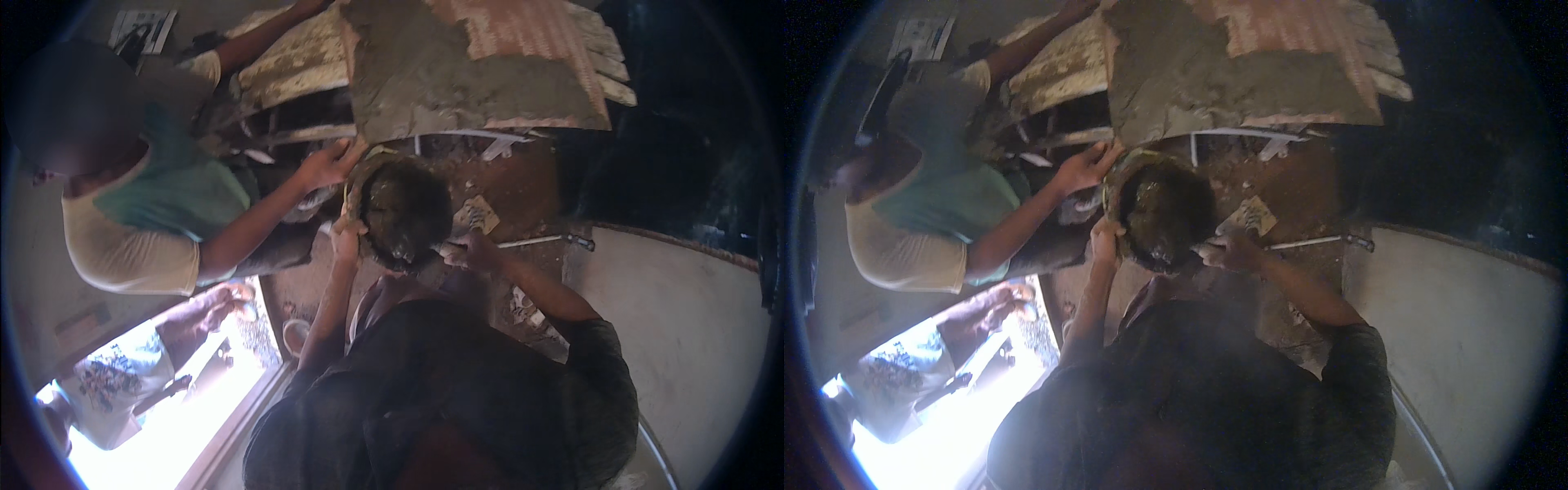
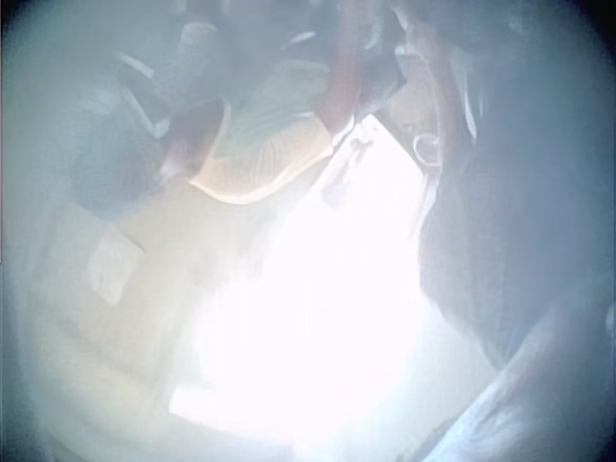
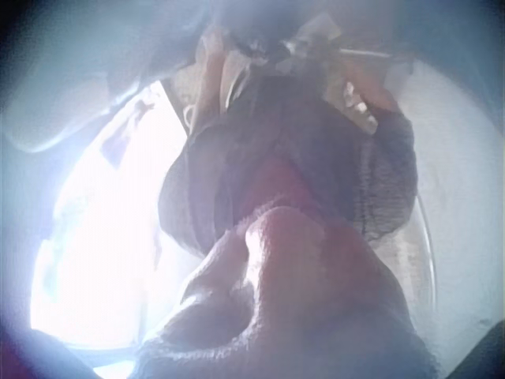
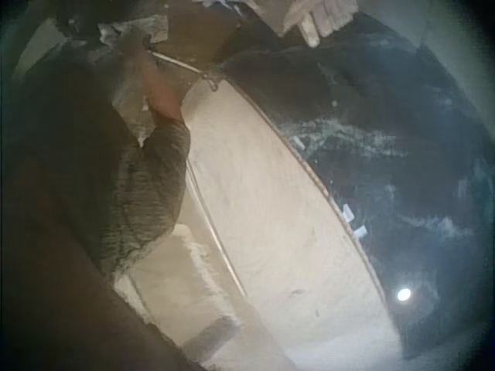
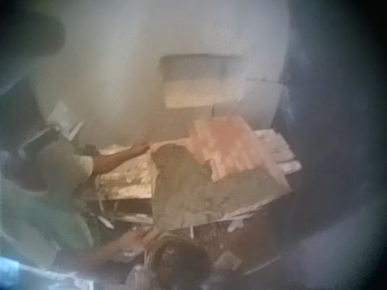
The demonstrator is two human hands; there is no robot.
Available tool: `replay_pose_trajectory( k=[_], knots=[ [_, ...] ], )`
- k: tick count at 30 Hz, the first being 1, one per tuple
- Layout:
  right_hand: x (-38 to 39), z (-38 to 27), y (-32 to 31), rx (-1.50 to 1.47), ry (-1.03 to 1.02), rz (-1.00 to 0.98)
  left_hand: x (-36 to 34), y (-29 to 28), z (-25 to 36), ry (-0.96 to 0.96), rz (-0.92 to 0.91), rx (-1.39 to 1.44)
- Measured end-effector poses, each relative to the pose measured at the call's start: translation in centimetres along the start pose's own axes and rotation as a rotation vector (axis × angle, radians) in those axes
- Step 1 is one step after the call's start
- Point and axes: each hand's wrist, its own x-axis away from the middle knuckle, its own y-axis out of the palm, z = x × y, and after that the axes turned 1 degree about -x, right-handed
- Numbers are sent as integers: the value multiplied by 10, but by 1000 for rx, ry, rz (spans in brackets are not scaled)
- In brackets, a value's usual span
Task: The person applies mortar to the back of a large tile using a trowel, spreading it across the surface after receiving the tile from an assistant.
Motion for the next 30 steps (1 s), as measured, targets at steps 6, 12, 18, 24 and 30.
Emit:
replay_pose_trajectory(
  k=[6, 12, 18, 24, 30],
  knots=[
    [28, -35, -49, 52, 40, -19, -12, -8, -12, -100, 35, 68],
    [62, -71, -87, -31, 129, 45, -2, 5, -4, -126, 6, 130],
    [98, -89, -146, -86, 92, 38, 1, 20, -11, -117, 100, 152],
    [133, -104, -244, -233, 77, 140, -6, 36, -35, -7, 218, 178],
    [144, -95, -355, 271, -107, 475, 14, 73, -34, 1, 337, 271]
  ],
)
